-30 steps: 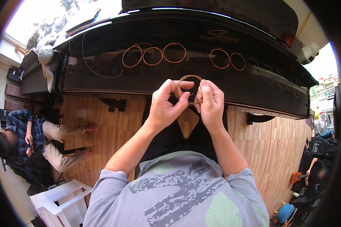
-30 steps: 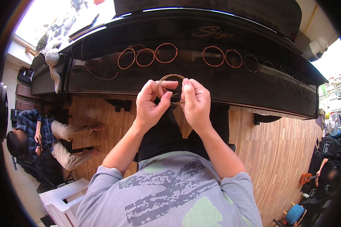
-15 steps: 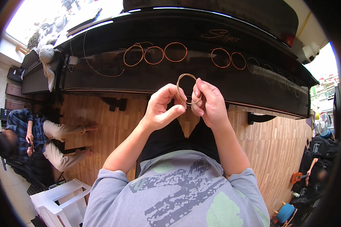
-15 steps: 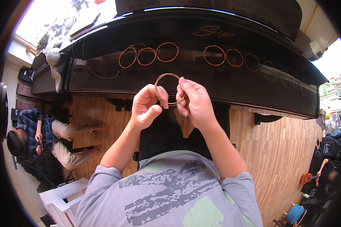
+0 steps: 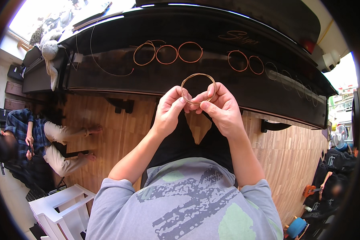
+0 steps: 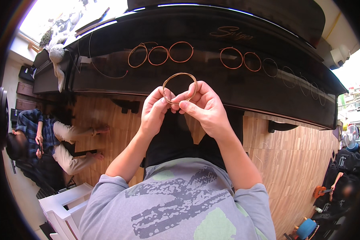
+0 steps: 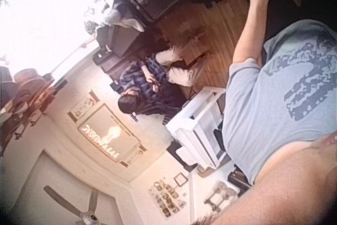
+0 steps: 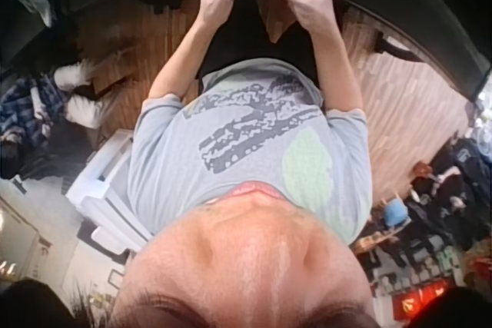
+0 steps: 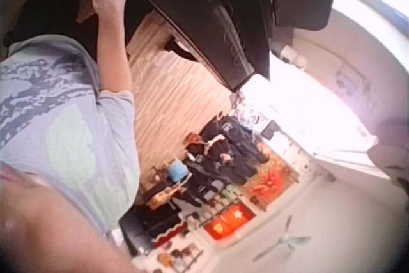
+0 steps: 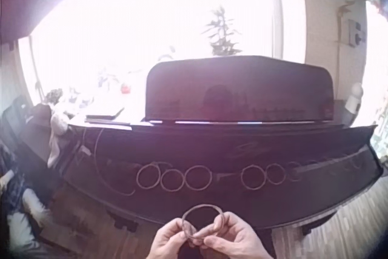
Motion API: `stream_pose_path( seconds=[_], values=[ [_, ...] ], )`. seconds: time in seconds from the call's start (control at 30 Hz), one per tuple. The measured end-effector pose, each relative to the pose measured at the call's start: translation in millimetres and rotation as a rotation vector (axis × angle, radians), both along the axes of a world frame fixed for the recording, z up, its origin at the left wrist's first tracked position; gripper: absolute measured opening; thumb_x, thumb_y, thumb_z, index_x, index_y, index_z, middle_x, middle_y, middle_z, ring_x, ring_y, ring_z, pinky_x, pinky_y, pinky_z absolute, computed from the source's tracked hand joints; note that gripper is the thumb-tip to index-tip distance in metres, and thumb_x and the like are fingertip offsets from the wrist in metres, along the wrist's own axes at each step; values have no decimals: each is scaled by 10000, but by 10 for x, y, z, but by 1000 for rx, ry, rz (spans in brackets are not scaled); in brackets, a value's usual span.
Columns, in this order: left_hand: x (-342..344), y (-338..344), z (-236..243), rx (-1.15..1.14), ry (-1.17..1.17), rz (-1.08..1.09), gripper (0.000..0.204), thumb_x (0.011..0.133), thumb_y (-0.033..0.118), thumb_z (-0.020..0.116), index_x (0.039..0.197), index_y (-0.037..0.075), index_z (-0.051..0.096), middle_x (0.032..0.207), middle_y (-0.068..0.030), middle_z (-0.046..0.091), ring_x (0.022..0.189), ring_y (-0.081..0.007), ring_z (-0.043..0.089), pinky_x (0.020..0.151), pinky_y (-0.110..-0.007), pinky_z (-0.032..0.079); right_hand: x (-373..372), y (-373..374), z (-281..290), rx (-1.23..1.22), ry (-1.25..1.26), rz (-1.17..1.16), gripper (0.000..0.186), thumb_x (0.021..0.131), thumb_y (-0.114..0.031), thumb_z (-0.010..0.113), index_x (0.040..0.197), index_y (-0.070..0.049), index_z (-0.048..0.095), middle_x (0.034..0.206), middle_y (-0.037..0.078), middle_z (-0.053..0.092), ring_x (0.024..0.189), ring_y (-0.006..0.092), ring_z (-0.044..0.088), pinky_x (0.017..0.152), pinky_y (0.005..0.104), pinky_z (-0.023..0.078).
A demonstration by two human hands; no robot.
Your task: The person repeatedly picks up a thin wire, bends it into a circular loop, and places it on the piano surface. The loops are arranged in a row as the person continues to form additional loops from the same wire.
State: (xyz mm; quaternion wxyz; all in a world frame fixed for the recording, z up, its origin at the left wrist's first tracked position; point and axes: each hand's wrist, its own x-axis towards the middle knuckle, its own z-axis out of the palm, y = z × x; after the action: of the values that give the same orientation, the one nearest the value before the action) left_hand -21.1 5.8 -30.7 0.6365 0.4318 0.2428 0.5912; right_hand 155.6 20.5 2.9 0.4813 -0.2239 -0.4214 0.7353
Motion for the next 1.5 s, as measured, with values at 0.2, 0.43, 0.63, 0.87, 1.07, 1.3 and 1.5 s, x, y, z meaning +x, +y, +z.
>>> stream_pose_path(
  seconds=[0.2, 0.43, 0.63, 0.87, 1.07, 1.3, 1.5],
  values=[
    [88, -42, 243, 123, -27, -21, 105, 917, 31, 579, 1016, 1, 558, 902, -33, 573, 808, -97, 553, 742, -266, 477, -51, -35, -48, -64, 83, -71, 236, 891, -56, 643, 1078, -49, 499, 904, 87, 666, 824, 152, 658, 751, 257, 523],
    [29, 45, 52, 394, 187, 277, 44, 852, -17, 648, 833, -5, 611, 920, -77, 564, 840, -121, 557, 736, -260, 480, -177, -104, -47, -187, 182, 32, 230, 893, -55, 627, 1087, -45, 504, 892, 65, 641, 804, 133, 639, 722, 242, 511],
    [-70, -15, 133, 239, -34, -54, 138, 951, 133, 575, 917, 1, 595, 1030, -141, 612, 866, -152, 600, 786, -288, 506, -237, 10, -54, -221, 87, -11, 248, 971, -206, 524, 1128, -15, 543, 809, 8, 579, 691, 86, 532, 641, 202, 422],
    [-262, -70, 27, 160, 31, -48, 244, 945, 225, 562, 879, -2, 624, 996, -150, 621, 969, -212, 597, 877, -333, 465, -256, 175, 10, -71, -138, -25, 197, 950, -130, 568, 1081, -1, 640, 724, -13, 579, 609, 26, 500, 573, 173, 423],
    [-305, -26, -115, -27, -85, 28, 422, 946, 367, 495, 1181, 17, 505, 1084, -168, 599, 1024, -248, 599, 882, -362, 485, -395, 162, 3, 38, -375, -136, 169, 933, -109, 594, 1045, 6, 648, 764, 0, 604, 592, 21, 534, 534, 172, 454],
    [-144, 1, -5, -27, -295, 209, 731, 911, 633, 375, 1426, 119, 304, 1337, -181, 477, 1207, -294, 510, 959, -416, 445, -564, 159, 26, -20, -308, -176, 235, 911, -62, 615, 1128, 17, 568, 755, 15, 582, 605, 60, 584, 518, 181, 455],
    [-139, 23, 141, -157, -511, 288, 456, 974, 446, 397, 1319, 148, 400, 1297, -130, 523, 1231, -307, 497, 964, -454, 444, -775, 108, -5, -9, -276, -194, 289, 895, -33, 630, 1130, 1, 465, 795, 47, 586, 674, 77, 608, 538, 183, 465]
  ],
)
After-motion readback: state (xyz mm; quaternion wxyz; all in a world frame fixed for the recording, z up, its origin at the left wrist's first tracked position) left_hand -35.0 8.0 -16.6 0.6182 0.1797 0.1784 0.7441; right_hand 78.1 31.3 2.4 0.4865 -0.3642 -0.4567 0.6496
